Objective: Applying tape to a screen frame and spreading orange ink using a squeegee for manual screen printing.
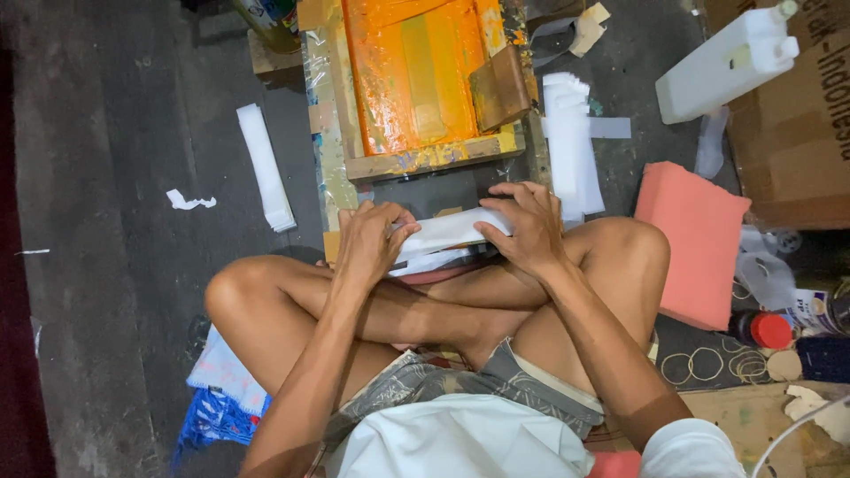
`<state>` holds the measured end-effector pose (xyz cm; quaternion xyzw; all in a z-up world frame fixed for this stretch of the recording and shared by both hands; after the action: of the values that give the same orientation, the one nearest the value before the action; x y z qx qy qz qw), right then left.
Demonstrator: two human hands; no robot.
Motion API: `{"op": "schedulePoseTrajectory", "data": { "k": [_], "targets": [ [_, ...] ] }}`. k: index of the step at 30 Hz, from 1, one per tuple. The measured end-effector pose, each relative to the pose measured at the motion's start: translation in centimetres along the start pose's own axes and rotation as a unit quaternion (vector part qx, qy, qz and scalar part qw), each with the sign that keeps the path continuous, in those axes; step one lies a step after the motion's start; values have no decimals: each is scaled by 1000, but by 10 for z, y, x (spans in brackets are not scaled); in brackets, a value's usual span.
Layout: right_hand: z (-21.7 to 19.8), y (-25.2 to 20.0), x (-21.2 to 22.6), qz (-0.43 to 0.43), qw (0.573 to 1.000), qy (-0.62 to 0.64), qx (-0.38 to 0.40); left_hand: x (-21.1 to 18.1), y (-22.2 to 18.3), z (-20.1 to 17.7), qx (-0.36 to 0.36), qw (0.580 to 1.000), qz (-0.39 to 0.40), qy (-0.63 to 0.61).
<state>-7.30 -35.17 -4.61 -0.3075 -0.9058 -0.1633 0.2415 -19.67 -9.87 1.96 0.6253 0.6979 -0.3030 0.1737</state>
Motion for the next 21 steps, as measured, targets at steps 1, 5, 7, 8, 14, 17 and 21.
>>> {"op": "schedulePoseTrajectory", "data": {
  "k": [1,5,7,8,14,17,21],
  "targets": [
    [1,0,0,0,1000,-2,-1,0,0,0,-1,1000,2,-1],
    [3,2,0,6,1000,-14,-10,-13,-4,-9,37,999,-12,4],
    [2,1,1,0,1000,-21,-19,-20,-5,-9,72,997,-17,6],
    [2,1,1,4,1000,-16,-20,-18,-4,-5,95,994,-29,37],
    [-1,1,3,18,1000,5,-20,-13,1,-4,140,987,-29,72],
    [-5,1,6,21,1000,15,-17,-17,1,-5,130,988,-27,76],
    [-7,1,8,32,999,22,-18,-3,9,10,39,993,3,108]
  ]
}}
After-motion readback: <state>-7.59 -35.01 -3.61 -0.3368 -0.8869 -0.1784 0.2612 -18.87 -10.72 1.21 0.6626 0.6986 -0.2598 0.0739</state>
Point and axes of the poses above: each hand's wrist, its own y-axis towards the middle knuckle, its own z-axis out of the palm, x = y × z, the point moved 1 cm from there along y, towards the middle knuckle, and after that the axes turned 15 degrees about x, right-handed, at the moved point
